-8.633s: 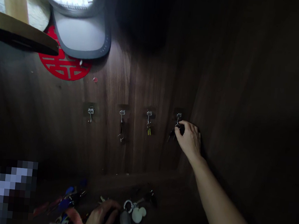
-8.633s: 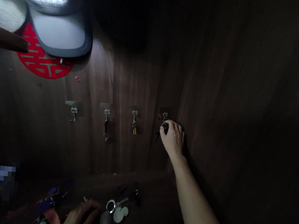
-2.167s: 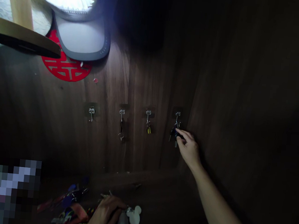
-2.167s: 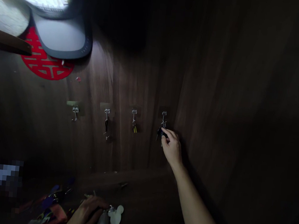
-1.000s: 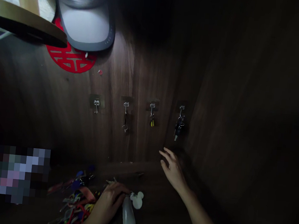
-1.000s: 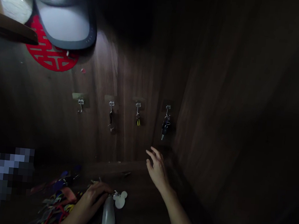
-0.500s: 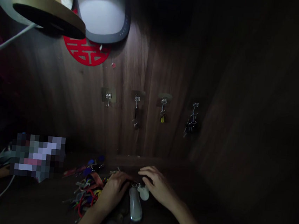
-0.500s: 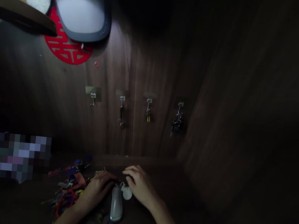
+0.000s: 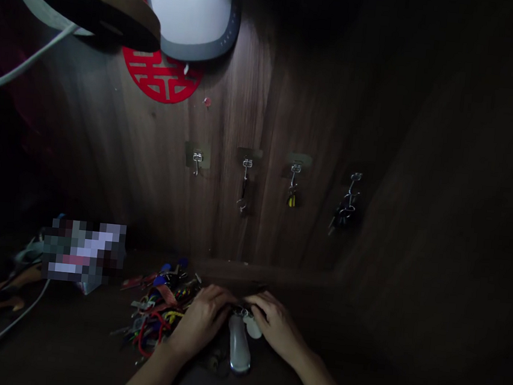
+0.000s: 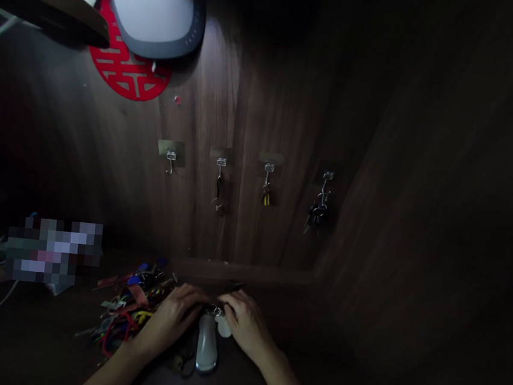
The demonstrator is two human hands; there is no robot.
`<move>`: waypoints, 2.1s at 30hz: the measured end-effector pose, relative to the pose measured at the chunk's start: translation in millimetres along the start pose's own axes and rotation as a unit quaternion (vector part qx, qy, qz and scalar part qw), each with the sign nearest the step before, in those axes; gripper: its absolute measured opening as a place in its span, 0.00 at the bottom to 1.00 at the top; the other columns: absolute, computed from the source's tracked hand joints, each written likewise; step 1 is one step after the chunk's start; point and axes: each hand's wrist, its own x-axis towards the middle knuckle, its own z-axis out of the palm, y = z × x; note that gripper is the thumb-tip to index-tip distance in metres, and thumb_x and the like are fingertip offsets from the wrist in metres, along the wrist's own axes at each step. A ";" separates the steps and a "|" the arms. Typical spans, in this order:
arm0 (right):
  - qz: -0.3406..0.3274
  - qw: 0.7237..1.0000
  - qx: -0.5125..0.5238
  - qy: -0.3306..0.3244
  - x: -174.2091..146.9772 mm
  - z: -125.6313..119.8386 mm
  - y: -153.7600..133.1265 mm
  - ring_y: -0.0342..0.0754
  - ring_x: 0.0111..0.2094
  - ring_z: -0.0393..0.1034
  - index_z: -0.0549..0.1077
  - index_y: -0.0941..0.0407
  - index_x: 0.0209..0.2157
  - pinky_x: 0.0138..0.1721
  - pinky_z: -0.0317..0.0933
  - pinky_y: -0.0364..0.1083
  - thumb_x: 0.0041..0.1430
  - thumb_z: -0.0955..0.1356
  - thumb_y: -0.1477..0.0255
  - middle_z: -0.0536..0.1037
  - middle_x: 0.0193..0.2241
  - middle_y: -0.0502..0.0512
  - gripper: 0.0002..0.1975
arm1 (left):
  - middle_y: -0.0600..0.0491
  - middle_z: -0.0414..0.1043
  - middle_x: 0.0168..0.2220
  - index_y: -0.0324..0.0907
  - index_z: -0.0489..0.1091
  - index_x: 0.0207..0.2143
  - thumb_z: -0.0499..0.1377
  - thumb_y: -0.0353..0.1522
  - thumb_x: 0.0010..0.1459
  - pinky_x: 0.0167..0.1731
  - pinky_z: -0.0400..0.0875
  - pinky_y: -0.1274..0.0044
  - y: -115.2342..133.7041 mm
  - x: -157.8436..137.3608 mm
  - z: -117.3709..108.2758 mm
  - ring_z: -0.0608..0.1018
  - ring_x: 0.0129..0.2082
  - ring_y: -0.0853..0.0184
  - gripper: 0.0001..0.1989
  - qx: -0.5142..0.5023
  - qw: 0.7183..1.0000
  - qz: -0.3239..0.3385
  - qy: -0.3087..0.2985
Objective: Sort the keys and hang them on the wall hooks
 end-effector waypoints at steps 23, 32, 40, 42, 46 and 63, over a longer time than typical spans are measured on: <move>-0.003 1.000 0.015 0.002 1.3 2.2 -1.0 0.47 0.41 0.69 0.74 0.50 0.41 0.44 0.62 0.47 0.58 0.60 0.77 0.77 0.37 0.52 0.15 | 0.53 0.70 0.38 0.43 0.69 0.35 0.56 0.34 0.57 0.42 0.65 0.77 3.6 0.8 2.5 0.72 0.40 0.67 0.06 -0.096 0.994 -0.028 -0.050; -0.018 1.000 0.020 0.009 2.8 6.4 5.1 0.48 0.42 0.69 0.74 0.52 0.41 0.45 0.62 0.47 0.58 0.60 0.78 0.77 0.37 0.52 0.15 | 0.54 0.72 0.31 0.42 0.70 0.30 0.54 0.33 0.59 0.38 0.64 0.78 -2.2 4.2 4.2 0.73 0.36 0.67 0.07 -0.123 0.991 -0.036 -0.042; -0.040 0.997 0.050 0.049 3.3 7.2 4.7 0.48 0.43 0.68 0.71 0.51 0.43 0.46 0.61 0.48 0.58 0.59 0.78 0.76 0.39 0.53 0.15 | 0.54 0.69 0.25 0.40 0.69 0.25 0.53 0.42 0.56 0.30 0.65 0.79 -5.6 8.2 10.6 0.71 0.28 0.68 0.16 -0.263 0.952 -0.146 0.065; -0.055 0.994 0.060 0.078 4.1 6.2 2.8 0.48 0.42 0.68 0.71 0.51 0.41 0.45 0.61 0.48 0.59 0.59 0.78 0.76 0.37 0.52 0.14 | 0.55 0.69 0.24 0.40 0.69 0.25 0.55 0.45 0.54 0.28 0.65 0.79 -5.5 9.6 11.2 0.70 0.26 0.69 0.17 -0.349 0.917 -0.184 0.050; -0.096 0.983 0.089 0.132 5.4 3.3 -2.5 0.47 0.38 0.69 0.70 0.53 0.36 0.41 0.62 0.47 0.59 0.59 0.78 0.75 0.33 0.53 0.11 | 0.56 0.70 0.24 0.39 0.68 0.24 0.60 0.47 0.47 0.29 0.67 0.79 -0.1 11.5 7.0 0.71 0.25 0.71 0.19 -0.493 0.831 -0.255 0.038; -0.087 0.981 0.167 0.054 2.6 5.5 -20.5 0.45 0.37 0.69 0.74 0.53 0.35 0.39 0.61 0.43 0.60 0.61 0.75 0.74 0.33 0.52 0.10 | 0.56 0.68 0.28 0.39 0.69 0.27 0.62 0.45 0.47 0.34 0.69 0.77 1.5 10.2 7.0 0.71 0.30 0.69 0.17 -0.524 0.815 -0.245 0.036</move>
